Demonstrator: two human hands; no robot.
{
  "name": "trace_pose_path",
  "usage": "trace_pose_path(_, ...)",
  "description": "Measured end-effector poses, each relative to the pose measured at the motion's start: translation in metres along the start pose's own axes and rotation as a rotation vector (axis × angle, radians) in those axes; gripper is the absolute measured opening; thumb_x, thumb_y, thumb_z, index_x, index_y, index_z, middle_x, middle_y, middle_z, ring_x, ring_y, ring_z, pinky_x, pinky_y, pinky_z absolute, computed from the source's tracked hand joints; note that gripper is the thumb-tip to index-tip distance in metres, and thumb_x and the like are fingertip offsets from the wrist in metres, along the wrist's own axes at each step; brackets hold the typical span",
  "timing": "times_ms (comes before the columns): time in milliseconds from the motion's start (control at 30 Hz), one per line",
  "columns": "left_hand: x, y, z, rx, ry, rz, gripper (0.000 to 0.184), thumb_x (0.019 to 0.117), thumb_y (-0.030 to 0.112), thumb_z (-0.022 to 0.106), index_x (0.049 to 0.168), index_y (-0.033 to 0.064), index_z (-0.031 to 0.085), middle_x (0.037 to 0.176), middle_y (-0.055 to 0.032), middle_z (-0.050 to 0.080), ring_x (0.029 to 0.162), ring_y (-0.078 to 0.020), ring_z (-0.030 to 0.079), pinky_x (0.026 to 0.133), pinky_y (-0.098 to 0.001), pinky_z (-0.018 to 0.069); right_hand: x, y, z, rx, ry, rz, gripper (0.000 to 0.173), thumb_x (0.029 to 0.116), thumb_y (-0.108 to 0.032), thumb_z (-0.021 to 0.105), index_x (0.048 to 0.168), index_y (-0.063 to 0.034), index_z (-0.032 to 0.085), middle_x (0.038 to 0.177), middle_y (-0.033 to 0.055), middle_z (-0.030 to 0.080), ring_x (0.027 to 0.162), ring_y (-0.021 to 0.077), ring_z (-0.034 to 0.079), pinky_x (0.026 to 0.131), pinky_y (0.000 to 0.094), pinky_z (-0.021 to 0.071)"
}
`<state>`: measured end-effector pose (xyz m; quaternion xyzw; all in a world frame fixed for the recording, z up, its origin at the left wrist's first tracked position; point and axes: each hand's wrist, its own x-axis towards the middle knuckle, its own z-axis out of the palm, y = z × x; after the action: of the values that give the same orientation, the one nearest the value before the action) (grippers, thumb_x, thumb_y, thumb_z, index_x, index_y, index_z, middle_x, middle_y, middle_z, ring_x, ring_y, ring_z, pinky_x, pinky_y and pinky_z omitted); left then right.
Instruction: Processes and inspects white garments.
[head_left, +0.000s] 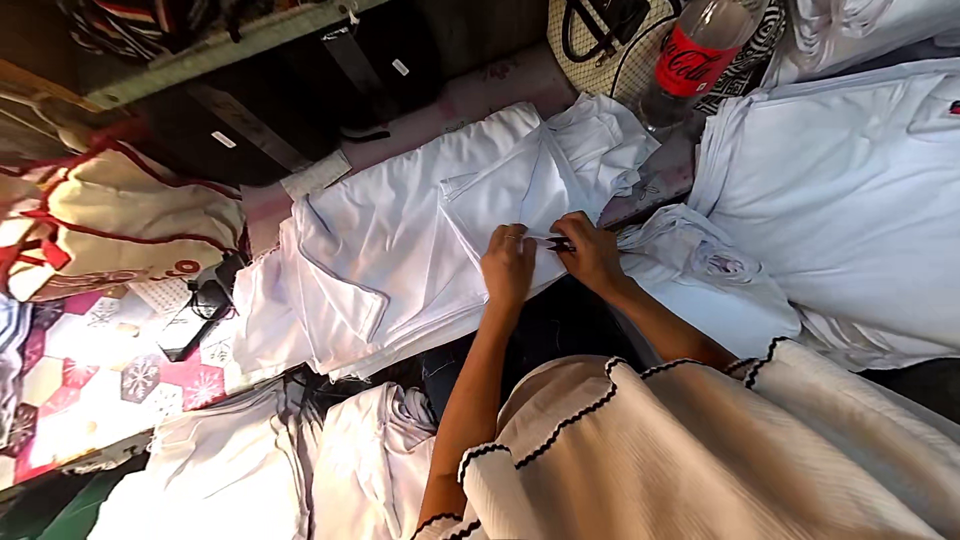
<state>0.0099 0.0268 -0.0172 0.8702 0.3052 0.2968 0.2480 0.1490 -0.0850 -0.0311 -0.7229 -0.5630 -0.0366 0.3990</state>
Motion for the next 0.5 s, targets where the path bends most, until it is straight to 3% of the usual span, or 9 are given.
trace_pose_path(33, 0.006, -0.016, -0.016, 0.03, 0.031, -0.1, 0.02, 0.0978, 0.009, 0.061, 0.108, -0.0053, 0.069, 0.098, -0.0209, 0.07, 0.082, -0.0331, 0.07, 0.073, -0.0502, 0.058, -0.003, -0.001, 0.003, 0.003, -0.08, 0.039, 0.028, 0.0832, -0.004, 0.076, 0.111, -0.0029, 0.072, 0.113, 0.0195, 0.068, 0.077, 0.0325, 0.071, 0.058, 0.0499, 0.0573)
trace_pose_path(100, 0.007, -0.055, -0.047, 0.062, 0.06, -0.341, 0.024, 0.101, 0.015, 0.058, 0.11, -0.005, 0.068, 0.098, -0.0218, 0.071, 0.086, -0.0346, 0.07, 0.079, -0.0546, 0.0566, -0.014, -0.004, 0.0, 0.099, -0.262, 0.147, 0.023, 0.09, -0.012, 0.074, 0.112, -0.0062, 0.075, 0.115, 0.0161, 0.069, 0.085, 0.0311, 0.071, 0.069, 0.0524, 0.0591)
trace_pose_path(167, -0.002, -0.075, -0.068, 0.047, 0.087, -0.512, 0.024, 0.1019, 0.011, 0.057, 0.112, -0.0057, 0.07, 0.1, -0.0232, 0.071, 0.089, -0.0344, 0.069, 0.084, -0.0541, 0.0546, -0.027, -0.007, -0.003, 0.171, -0.365, 0.207, 0.023, 0.0957, -0.022, 0.07, 0.111, -0.0068, 0.077, 0.112, 0.0141, 0.071, 0.091, 0.0291, 0.071, 0.078, 0.0519, 0.0589)
trace_pose_path(300, -0.021, -0.035, -0.072, -0.142, 0.238, -0.43, 0.018, 0.1008, 0.006, 0.058, 0.109, -0.0046, 0.07, 0.093, -0.0151, 0.069, 0.073, -0.0165, 0.066, 0.067, -0.0327, 0.0564, -0.031, -0.01, -0.007, 0.227, -0.336, 0.293, 0.021, 0.096, -0.018, 0.07, 0.107, -0.0007, 0.076, 0.108, 0.0181, 0.07, 0.092, 0.0303, 0.069, 0.081, 0.05, 0.0577)
trace_pose_path(333, -0.022, -0.018, -0.066, -0.177, 0.209, -0.408, 0.018, 0.1011, 0.007, 0.059, 0.107, -0.0048, 0.07, 0.089, -0.0137, 0.07, 0.069, -0.0148, 0.066, 0.064, -0.0319, 0.0569, -0.029, -0.01, -0.007, 0.223, -0.301, 0.304, 0.019, 0.0947, -0.014, 0.071, 0.105, 0.0004, 0.076, 0.107, 0.0185, 0.069, 0.091, 0.0301, 0.069, 0.08, 0.0492, 0.0581)
trace_pose_path(400, -0.018, 0.006, -0.051, -0.099, -0.008, -0.437, 0.032, 0.1042, 0.021, 0.058, 0.096, -0.0065, 0.072, 0.079, -0.0164, 0.07, 0.066, -0.0247, 0.068, 0.065, -0.0441, 0.0587, -0.024, -0.008, -0.011, 0.194, -0.241, 0.315, 0.015, 0.093, -0.008, 0.071, 0.104, 0.001, 0.076, 0.106, 0.0185, 0.069, 0.09, 0.0296, 0.069, 0.079, 0.0485, 0.0581)
trace_pose_path(433, -0.012, 0.012, -0.041, -0.002, -0.15, -0.488, 0.043, 0.105, 0.033, 0.057, 0.094, -0.0056, 0.072, 0.078, -0.019, 0.069, 0.072, -0.0325, 0.069, 0.071, -0.0525, 0.0562, -0.022, -0.006, -0.013, 0.178, -0.215, 0.317, 0.015, 0.0927, -0.007, 0.071, 0.105, 0.0008, 0.076, 0.106, 0.0183, 0.068, 0.091, 0.0295, 0.069, 0.08, 0.0483, 0.0579)
trace_pose_path(500, 0.002, 0.014, -0.018, 0.158, -0.38, -0.582, 0.056, 0.1022, 0.05, 0.057, 0.108, -0.0037, 0.071, 0.094, -0.0259, 0.071, 0.094, -0.0455, 0.069, 0.083, -0.0649, 0.0513, -0.024, -0.001, -0.019, 0.141, -0.164, 0.329, 0.015, 0.0925, -0.007, 0.072, 0.105, 0.0018, 0.075, 0.106, 0.0191, 0.068, 0.091, 0.0302, 0.069, 0.079, 0.0488, 0.058)
